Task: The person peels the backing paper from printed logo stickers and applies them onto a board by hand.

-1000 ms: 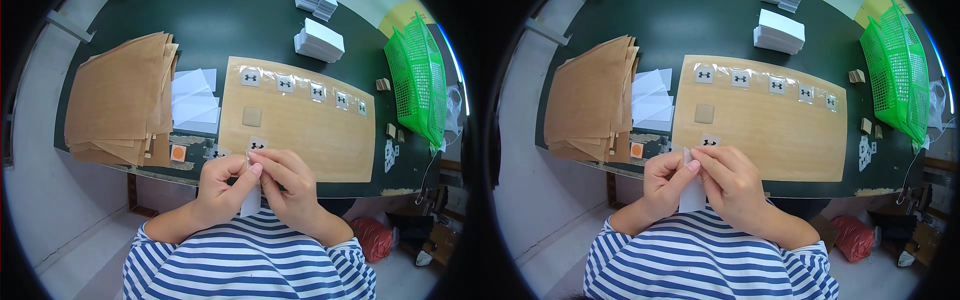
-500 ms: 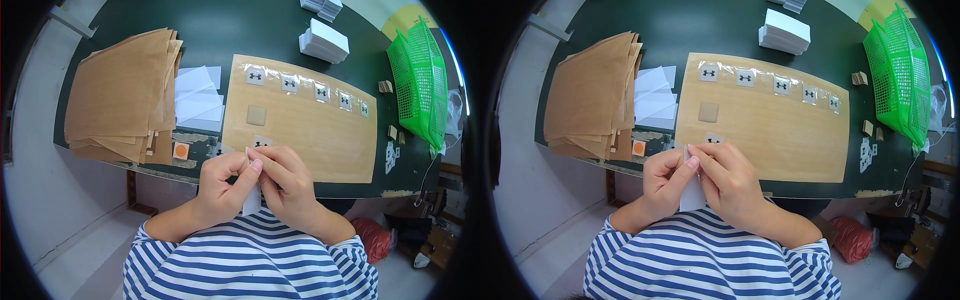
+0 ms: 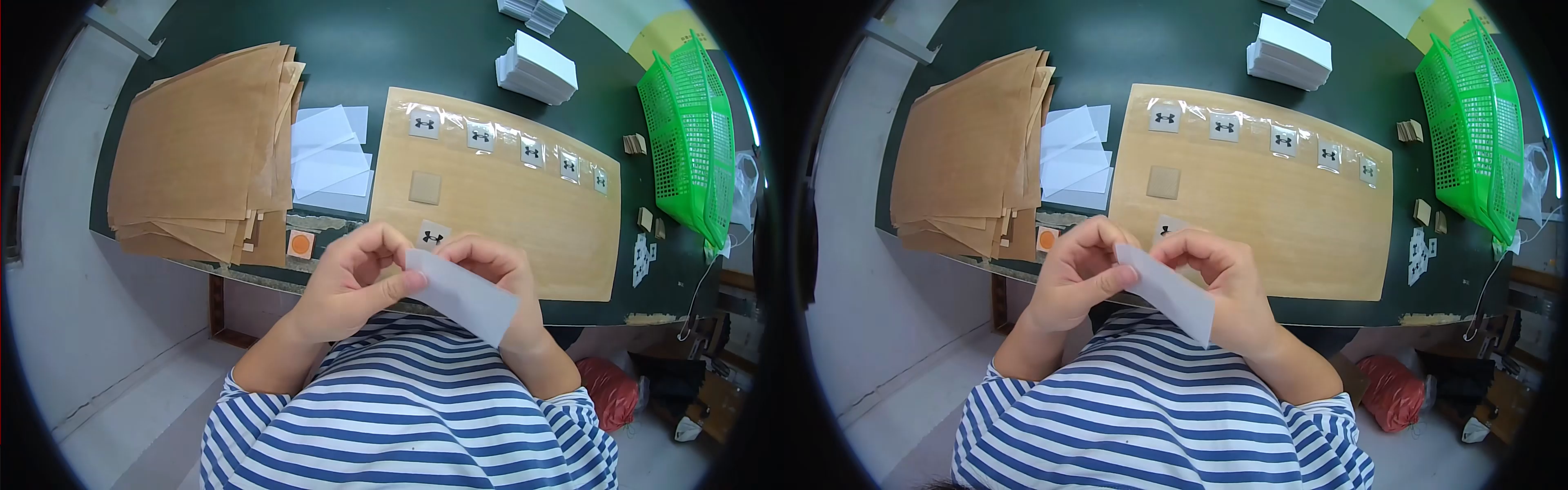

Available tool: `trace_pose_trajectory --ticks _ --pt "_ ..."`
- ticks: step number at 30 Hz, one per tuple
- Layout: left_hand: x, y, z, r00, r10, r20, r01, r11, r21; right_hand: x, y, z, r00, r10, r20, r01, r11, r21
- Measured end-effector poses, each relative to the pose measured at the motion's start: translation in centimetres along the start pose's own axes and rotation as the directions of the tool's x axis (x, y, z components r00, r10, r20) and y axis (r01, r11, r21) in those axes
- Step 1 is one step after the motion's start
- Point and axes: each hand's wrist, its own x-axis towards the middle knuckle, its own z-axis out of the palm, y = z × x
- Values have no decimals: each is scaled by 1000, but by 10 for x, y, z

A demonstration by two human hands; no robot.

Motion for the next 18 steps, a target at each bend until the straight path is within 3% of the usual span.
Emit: trace_pose_trajectory --ticks 1,3,5,7,8,9,10,11,12,13,15,18 --pt "0 4 -3 997 10 -79 -5 998 63 1 0 0 1000 2 -2 -2 1000 1" --pt "2 17 -19 967 77 -243 -27 979 204 3 -4 -2 985 40 -169 16 947 322" --pt "4 30 -55 884 187 -429 9 910 415 3 -6 -5 942 127 -311 91 795 599" --pt "15 42 -73 788 339 -515 208 641 739 -3 -6 -12 953 131 -275 75 775 628" --pt "18 39 -72 788 334 -517 211 641 738 -6 -5 -18 964 132 -231 54 753 656" --pt "22 35 -70 697 638 -329 202 266 943 -8 -5 -23 974 128 -187 35 731 682" --pt "28 31 -63 590 807 -22 253 -159 954 -9 -4 -26 982 123 -143 15 707 707" --pt "26 33 -41 659 731 -177 98 151 984 -10 -4 -26 982 125 -143 14 705 709" --pt "20 35 -18 742 605 -289 -30 461 887 -12 -3 -27 983 133 -129 -2 704 710" --pt "15 21 -16 844 417 -338 -118 759 640 -15 -3 -27 983 144 -113 -21 702 712" --pt "17 19 -6 973 -6 -229 62 969 238 -18 -3 -26 984 158 -80 -55 700 712" --pt "21 15 -1 981 -80 -175 110 980 167 -19 -2 -26 983 170 -66 -69 682 728"
